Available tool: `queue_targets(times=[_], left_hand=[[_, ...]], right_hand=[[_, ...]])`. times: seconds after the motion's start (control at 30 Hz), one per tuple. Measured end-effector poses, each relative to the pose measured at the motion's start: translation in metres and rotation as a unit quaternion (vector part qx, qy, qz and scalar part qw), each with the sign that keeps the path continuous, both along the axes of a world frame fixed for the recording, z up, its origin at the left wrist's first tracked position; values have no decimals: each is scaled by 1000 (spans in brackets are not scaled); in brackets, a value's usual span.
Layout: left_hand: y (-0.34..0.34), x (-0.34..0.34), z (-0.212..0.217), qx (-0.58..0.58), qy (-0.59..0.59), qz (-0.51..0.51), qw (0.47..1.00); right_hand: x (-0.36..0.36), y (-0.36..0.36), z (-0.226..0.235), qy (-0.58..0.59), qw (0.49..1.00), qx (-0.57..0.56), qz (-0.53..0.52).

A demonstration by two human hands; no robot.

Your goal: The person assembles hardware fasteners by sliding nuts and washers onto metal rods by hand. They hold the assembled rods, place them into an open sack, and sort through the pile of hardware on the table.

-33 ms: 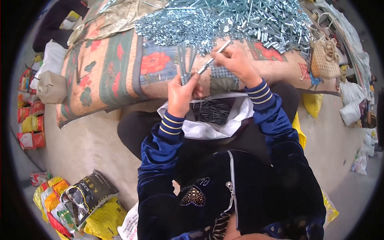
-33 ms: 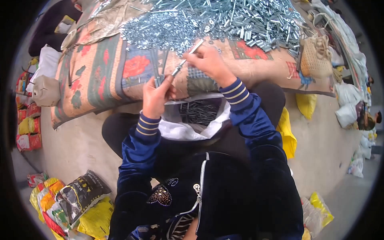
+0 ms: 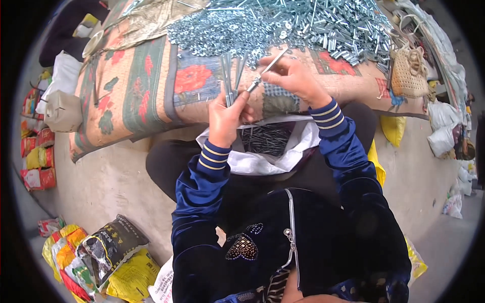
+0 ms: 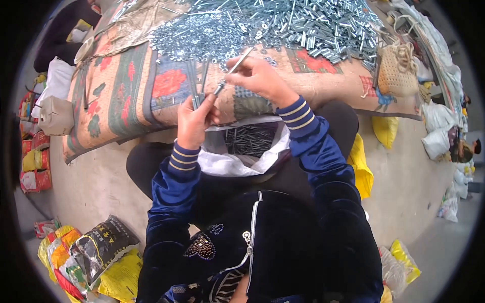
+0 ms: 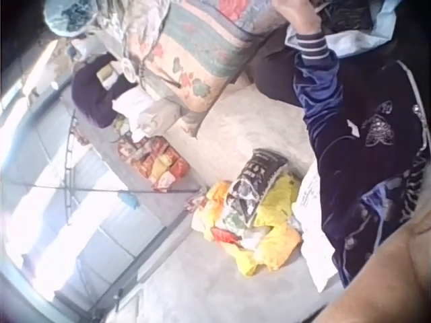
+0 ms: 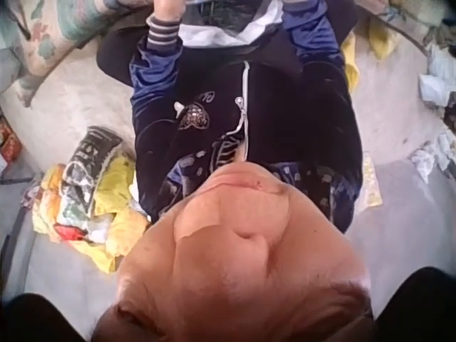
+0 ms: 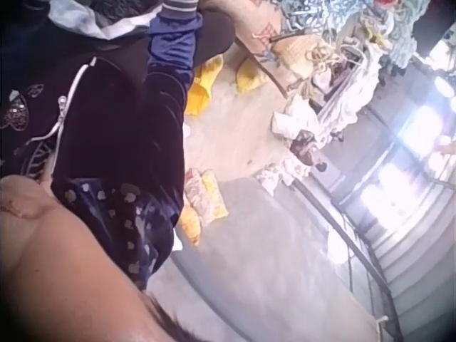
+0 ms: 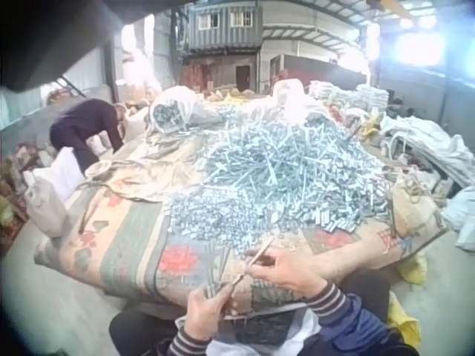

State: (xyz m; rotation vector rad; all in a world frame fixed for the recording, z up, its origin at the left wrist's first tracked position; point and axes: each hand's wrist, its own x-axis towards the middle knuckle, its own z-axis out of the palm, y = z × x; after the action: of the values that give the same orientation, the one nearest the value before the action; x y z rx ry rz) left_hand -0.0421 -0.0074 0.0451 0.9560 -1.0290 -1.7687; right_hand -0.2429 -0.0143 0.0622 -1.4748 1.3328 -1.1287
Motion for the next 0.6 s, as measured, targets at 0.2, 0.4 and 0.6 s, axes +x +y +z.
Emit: queue_targets(times=[0.2, 0.4, 0.6], left_hand=[[13, -14, -6, -254, -206, 79, 942], [-1, 7, 1, -9, -51, 7, 999], [-10, 11, -12, 100, -3, -57, 993]], right_hand=[[7, 9, -16, -114, 988, 101, 14], [-25, 17, 38, 267, 942, -15, 205], [-127, -60, -3, 469, 792, -142, -365]])
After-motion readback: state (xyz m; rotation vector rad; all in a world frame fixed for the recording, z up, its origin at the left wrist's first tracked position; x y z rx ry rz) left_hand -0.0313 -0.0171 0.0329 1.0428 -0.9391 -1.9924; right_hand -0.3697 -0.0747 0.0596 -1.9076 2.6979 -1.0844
